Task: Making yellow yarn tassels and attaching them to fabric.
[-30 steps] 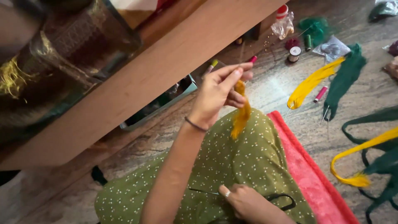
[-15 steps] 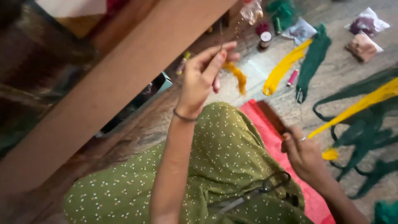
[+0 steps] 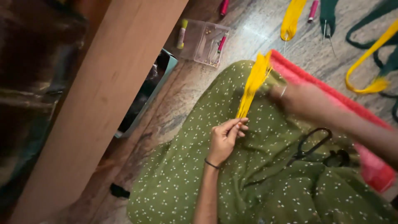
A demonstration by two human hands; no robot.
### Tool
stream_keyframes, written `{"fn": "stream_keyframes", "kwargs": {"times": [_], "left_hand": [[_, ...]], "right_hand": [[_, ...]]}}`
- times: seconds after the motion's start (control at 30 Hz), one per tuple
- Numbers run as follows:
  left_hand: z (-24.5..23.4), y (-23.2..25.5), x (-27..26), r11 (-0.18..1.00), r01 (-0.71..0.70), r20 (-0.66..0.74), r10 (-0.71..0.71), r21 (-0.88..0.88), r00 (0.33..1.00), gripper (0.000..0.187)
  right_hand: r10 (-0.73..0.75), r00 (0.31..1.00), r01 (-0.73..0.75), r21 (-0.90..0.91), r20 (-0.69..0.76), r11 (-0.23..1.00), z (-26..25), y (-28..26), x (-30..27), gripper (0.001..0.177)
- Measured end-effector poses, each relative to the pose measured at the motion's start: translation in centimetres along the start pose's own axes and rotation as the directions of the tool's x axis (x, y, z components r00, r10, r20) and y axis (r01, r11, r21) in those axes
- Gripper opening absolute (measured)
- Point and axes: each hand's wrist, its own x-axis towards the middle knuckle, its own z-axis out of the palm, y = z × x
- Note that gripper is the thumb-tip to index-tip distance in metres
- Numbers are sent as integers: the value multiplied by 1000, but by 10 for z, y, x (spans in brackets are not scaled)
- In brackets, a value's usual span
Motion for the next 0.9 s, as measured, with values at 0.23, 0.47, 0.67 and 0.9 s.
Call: {"fn": "stream_keyframes", "kwargs": {"times": [0.23,0.47,0.67,0.9], "left_hand": [[1,-12,-7,994,-73,-77,67,-85,995,26],[-1,-7,-14,995,-76,-148,67,-57,987,27],[-5,2,-16,996,-87,-211,84,-7,974,27],[3,-5,-20,994,-48,-263,72,95,962,27]], "right_hand": [[-36,989,46,65,-146,997,-9,-26,11,53],[432,872,-373,258,-230,891,30,38,49,22],[-238,965,244,-40,113,969,-37,-50,40,18],[-59,994,65,60,-97,996,-9,-19,66,18]]}}
